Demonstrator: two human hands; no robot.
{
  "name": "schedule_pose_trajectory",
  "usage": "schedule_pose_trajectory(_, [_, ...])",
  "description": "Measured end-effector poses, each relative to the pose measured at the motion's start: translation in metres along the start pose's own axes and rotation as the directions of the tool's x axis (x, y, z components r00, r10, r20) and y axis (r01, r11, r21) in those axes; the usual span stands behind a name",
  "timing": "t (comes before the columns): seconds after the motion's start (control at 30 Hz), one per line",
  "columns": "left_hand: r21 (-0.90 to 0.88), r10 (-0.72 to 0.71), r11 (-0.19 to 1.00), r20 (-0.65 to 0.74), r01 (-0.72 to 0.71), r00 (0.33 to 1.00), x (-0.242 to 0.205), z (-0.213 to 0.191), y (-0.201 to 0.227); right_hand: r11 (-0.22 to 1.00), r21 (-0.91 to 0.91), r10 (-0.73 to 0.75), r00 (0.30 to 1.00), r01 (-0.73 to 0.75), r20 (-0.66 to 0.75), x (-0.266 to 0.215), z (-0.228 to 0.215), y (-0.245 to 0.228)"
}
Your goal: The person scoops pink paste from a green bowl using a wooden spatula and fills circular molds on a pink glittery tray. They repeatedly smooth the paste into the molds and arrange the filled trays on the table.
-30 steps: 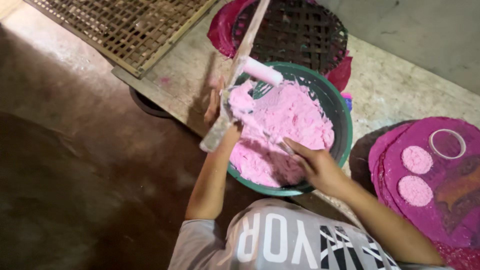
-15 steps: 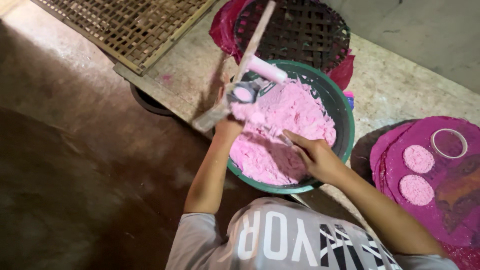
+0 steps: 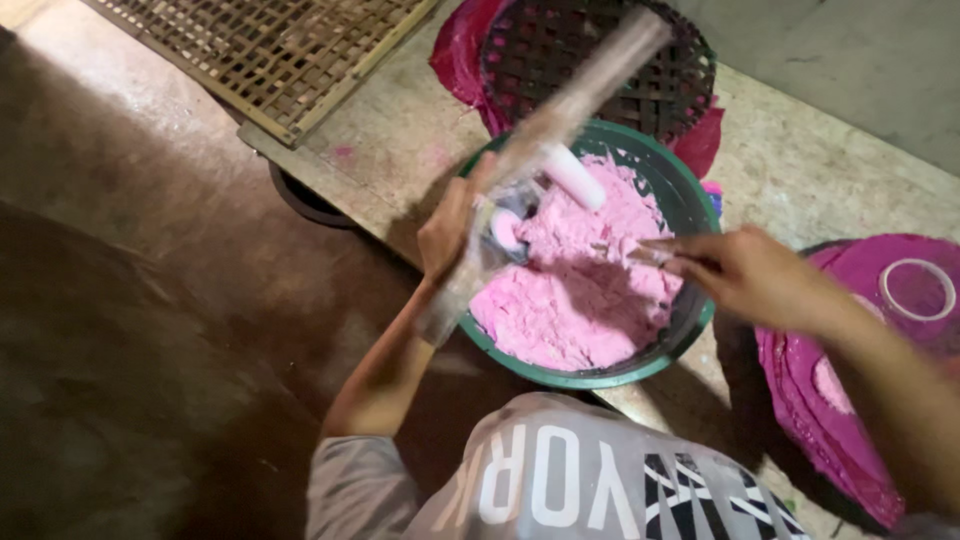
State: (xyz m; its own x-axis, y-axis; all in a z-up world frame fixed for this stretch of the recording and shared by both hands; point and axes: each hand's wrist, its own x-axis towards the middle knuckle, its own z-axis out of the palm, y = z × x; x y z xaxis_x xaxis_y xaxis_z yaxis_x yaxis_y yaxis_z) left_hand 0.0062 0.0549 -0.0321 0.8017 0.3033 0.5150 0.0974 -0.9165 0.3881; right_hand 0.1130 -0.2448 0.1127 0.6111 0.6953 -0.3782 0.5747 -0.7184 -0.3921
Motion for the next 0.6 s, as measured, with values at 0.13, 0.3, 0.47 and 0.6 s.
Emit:
schedule_pose_trajectory(0.13, [-0.172, 0.092, 0.982, 0.079, -0.078, 0.993, 0.001, -0.004, 0.038, 0.917, -0.276, -0.305, 0.952, 0.288, -0.017, 0.005, -0.021, -0.037])
schedule_pose_trajectory(0.3, [-0.369, 0.201, 0.926, 0.303, -0.080, 0.932, -0.022, 0.014, 0.044, 0.374, -0.901, -0.518, 0.855, 0.221, -0.006, -0.010, 0.043, -0.065])
schedule_pose_trajectory(0.47, [-0.361, 0.089, 0.932, 0.297, 0.025, 0.951, -0.025, -0.004, 0.018, 0.532, -0.816, -0.431, 0.902, 0.225, -0.032, -0.069, 0.001, -0.049])
schedule_pose_trajectory(0.6, [-0.566, 0.086, 0.824, 0.074, -0.029, 0.994, -0.011, -0.019, 0.025, 0.640, -0.746, -0.358, 0.931, 0.187, -0.074, -0.083, -0.035, -0.066])
